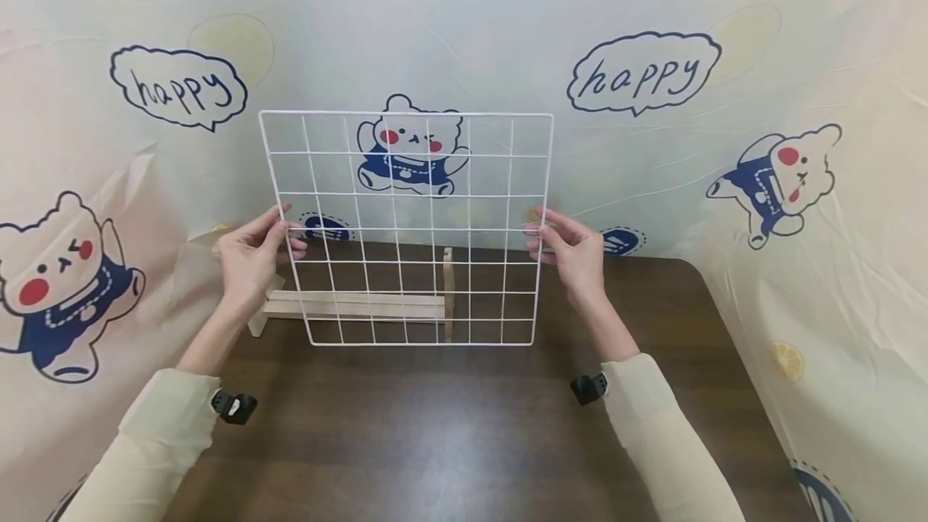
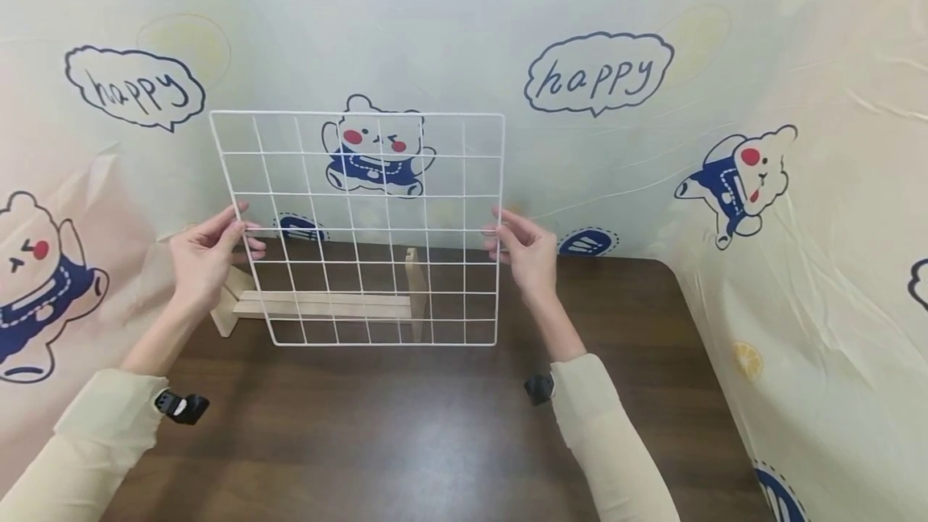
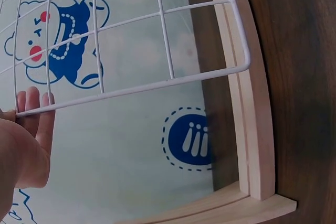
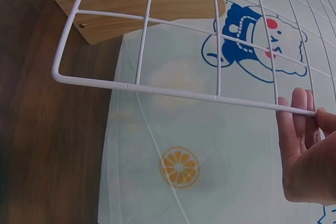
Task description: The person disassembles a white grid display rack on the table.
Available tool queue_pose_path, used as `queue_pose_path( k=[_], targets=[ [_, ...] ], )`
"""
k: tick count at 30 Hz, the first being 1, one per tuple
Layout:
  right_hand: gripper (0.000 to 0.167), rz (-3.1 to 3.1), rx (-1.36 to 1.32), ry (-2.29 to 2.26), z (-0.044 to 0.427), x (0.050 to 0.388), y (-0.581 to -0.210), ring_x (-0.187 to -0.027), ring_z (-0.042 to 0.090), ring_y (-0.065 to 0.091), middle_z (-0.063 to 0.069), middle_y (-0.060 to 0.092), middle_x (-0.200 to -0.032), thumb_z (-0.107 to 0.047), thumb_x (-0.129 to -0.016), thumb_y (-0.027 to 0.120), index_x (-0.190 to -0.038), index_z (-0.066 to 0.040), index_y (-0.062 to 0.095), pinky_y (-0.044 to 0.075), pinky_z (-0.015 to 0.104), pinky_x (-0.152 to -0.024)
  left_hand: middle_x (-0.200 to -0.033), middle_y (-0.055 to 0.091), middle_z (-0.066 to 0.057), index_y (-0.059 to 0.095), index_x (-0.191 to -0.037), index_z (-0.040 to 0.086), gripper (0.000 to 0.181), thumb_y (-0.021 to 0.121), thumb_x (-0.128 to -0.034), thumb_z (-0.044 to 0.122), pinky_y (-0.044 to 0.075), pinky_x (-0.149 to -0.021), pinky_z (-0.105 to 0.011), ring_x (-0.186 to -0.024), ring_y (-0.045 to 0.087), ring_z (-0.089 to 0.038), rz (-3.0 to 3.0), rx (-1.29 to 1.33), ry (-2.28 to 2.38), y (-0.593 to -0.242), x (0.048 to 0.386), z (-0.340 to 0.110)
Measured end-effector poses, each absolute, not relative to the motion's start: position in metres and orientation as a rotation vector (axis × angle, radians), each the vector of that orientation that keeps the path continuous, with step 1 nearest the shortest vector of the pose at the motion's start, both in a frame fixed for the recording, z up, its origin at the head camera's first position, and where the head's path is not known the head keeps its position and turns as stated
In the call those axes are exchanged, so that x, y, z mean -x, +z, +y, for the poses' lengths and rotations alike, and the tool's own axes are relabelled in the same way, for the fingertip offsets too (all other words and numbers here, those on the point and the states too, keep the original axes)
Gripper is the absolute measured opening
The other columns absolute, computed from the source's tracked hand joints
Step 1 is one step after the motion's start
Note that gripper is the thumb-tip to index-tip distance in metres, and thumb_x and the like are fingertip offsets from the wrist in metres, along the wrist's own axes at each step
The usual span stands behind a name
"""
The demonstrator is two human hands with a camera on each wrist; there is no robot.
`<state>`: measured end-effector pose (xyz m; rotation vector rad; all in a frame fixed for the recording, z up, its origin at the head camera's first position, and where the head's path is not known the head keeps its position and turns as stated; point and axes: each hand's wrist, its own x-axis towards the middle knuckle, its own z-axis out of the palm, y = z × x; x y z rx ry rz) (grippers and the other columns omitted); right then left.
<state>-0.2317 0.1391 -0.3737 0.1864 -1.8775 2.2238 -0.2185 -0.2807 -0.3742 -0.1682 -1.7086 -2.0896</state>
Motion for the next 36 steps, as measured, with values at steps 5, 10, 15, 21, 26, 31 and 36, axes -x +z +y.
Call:
queue_pose_path(
  k=[5, 10, 15, 21, 26, 31, 36],
  targets=[
    [0.028, -1.888, -0.166, 2.237, 0.147, 0.231, -0.377, -0.068, 0.023, 0.071, 0.017, 0.072, -0.092, 0.001, -0.093, 0.062, -0.121, 0.006, 0.063, 0.060, 0.039, -0.069, -0.080, 0.073, -0.007, 0.057, -0.123, -0.014, 0.031, 0.056, -0.0925, -0.007, 0.058, -0.058, -0.030, -0.059, 0.069, -0.015, -1.748, 0.186, -2.028, -0.376, 0.218, -0.275],
    [0.028, -1.908, -0.131, 2.240, 0.153, 0.230, -0.378, -0.069, 0.021, 0.071, 0.008, 0.074, -0.087, 0.001, -0.093, 0.061, -0.121, 0.006, 0.063, 0.058, 0.046, -0.074, -0.085, 0.073, -0.007, 0.053, -0.125, -0.017, 0.033, 0.055, -0.0928, -0.008, 0.058, -0.057, -0.031, -0.058, 0.068, -0.016, -1.714, 0.179, -2.070, -0.381, 0.218, -0.268],
    [0.026, -1.911, -0.105, 2.253, 0.159, 0.229, -0.377, -0.068, 0.021, 0.071, 0.011, 0.073, -0.089, 0.002, -0.093, 0.060, -0.119, 0.005, 0.064, 0.058, 0.043, -0.072, -0.089, 0.073, -0.006, 0.054, -0.125, -0.014, 0.034, 0.057, -0.0928, -0.005, 0.059, -0.057, -0.032, -0.057, 0.067, -0.015, -1.708, 0.173, -2.077, -0.387, 0.220, -0.261],
    [0.022, -1.943, -0.051, 2.272, 0.171, 0.227, -0.377, -0.070, 0.022, 0.072, 0.012, 0.073, -0.090, -0.001, -0.093, 0.062, -0.115, 0.002, 0.066, 0.059, 0.038, -0.071, -0.085, 0.073, -0.013, 0.056, -0.124, -0.013, 0.032, 0.056, -0.0933, -0.006, 0.059, -0.056, -0.033, -0.057, 0.067, -0.015, -1.726, 0.218, -2.092, -0.391, 0.222, -0.254],
    [0.022, -1.956, -0.029, 2.296, 0.183, 0.226, -0.380, -0.071, 0.021, 0.071, 0.010, 0.074, -0.089, -0.002, -0.093, 0.062, -0.115, 0.002, 0.066, 0.060, 0.037, -0.071, -0.085, 0.072, -0.013, 0.055, -0.125, -0.014, 0.032, 0.056, -0.0932, -0.007, 0.058, -0.055, -0.032, -0.057, 0.067, -0.015, -1.742, 0.236, -2.100, -0.396, 0.224, -0.245],
    [0.021, -1.959, -0.038, 2.301, 0.194, 0.223, -0.383, -0.070, 0.021, 0.071, 0.011, 0.073, -0.090, -0.002, -0.093, 0.062, -0.114, 0.001, 0.066, 0.059, 0.039, -0.072, -0.085, 0.072, -0.012, 0.058, -0.124, -0.011, 0.032, 0.058, -0.0934, -0.003, 0.058, -0.056, -0.034, -0.058, 0.068, -0.015, -1.793, 0.232, -2.089, -0.402, 0.224, -0.236],
    [0.021, -1.943, -0.054, 2.325, 0.205, 0.221, -0.386, -0.069, 0.021, 0.071, 0.012, 0.073, -0.089, 0.000, -0.093, 0.061, -0.114, 0.001, 0.066, 0.058, 0.041, -0.072, -0.085, 0.073, -0.009, 0.062, -0.124, -0.004, 0.031, 0.060, -0.0933, -0.001, 0.059, -0.059, -0.035, -0.059, 0.068, -0.015, -1.836, 0.211, -2.102, -0.406, 0.224, -0.228]
  ],
)
